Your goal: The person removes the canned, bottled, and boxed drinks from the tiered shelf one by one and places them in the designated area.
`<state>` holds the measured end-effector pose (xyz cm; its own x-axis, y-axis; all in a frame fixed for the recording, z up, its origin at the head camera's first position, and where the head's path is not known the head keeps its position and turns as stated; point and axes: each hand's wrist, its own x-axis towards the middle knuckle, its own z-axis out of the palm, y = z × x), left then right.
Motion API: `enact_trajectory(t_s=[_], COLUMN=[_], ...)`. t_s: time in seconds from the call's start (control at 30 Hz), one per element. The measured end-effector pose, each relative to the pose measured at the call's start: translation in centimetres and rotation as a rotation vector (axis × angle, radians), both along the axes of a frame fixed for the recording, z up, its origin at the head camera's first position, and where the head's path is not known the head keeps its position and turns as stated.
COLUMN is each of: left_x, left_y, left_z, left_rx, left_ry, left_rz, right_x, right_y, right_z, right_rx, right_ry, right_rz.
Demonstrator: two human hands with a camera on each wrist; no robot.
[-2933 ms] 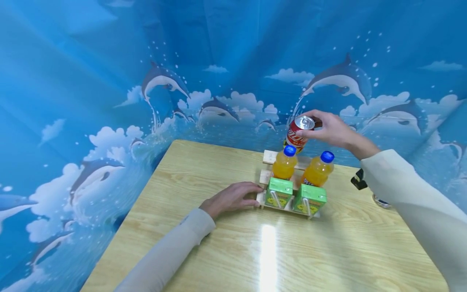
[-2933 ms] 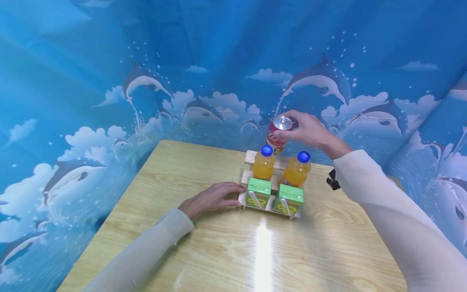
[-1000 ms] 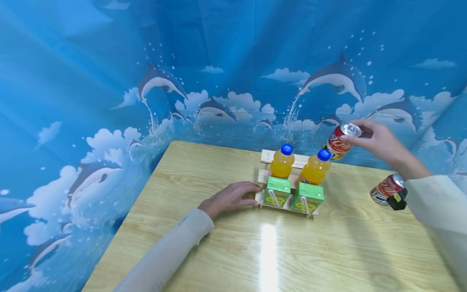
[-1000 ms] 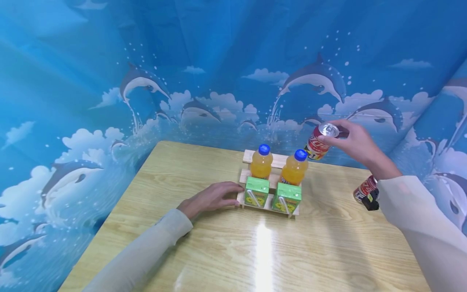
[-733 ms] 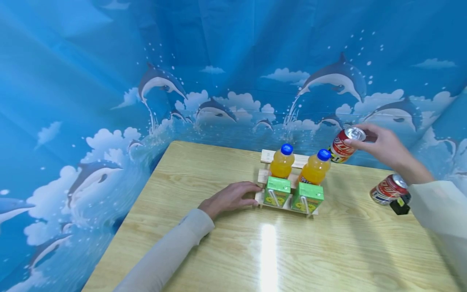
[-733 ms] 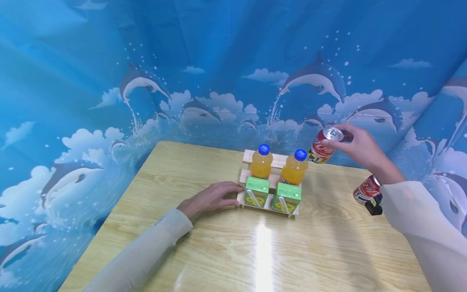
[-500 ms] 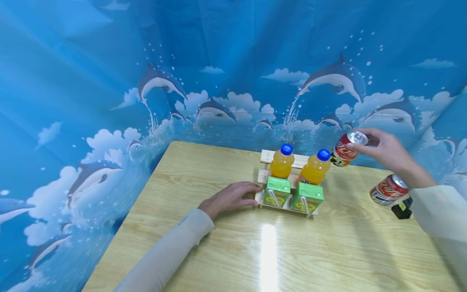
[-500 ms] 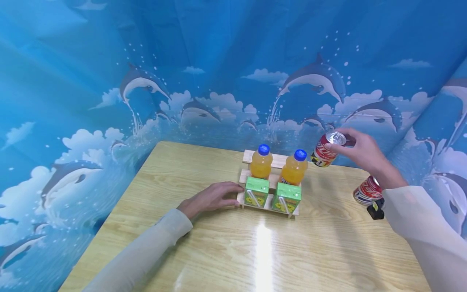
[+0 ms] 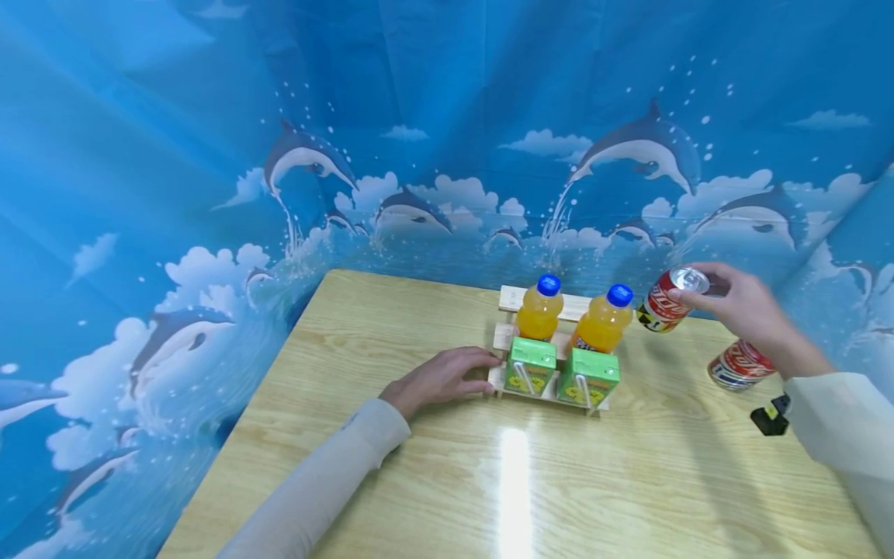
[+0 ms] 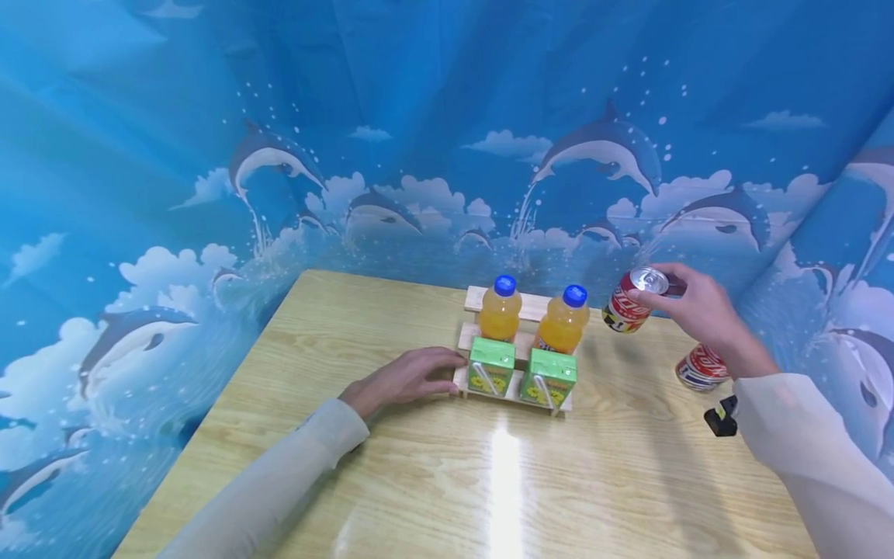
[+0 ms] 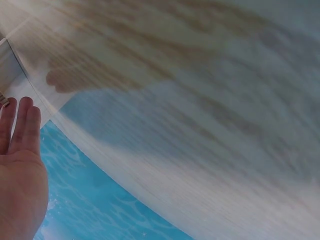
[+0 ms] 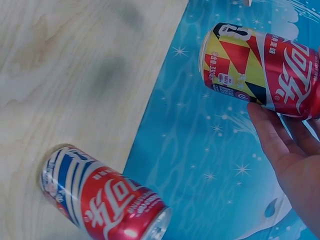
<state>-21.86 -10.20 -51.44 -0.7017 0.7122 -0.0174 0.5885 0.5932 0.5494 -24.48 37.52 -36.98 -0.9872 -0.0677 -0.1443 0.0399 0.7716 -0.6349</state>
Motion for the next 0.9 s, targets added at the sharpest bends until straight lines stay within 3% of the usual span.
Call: enact_trajectory(t_s=[0.9], left_x=[0.0], left_y=[0.0], left_z=[0.0], left_rx=[-0.012], left_ry=[-0.001], left_rz=[0.001], right_x=[1.3], right_y=[1.4], right_z=[-3.8], right_rx=[-0.006], right_ry=[-0.024], right_rz=[-0.065])
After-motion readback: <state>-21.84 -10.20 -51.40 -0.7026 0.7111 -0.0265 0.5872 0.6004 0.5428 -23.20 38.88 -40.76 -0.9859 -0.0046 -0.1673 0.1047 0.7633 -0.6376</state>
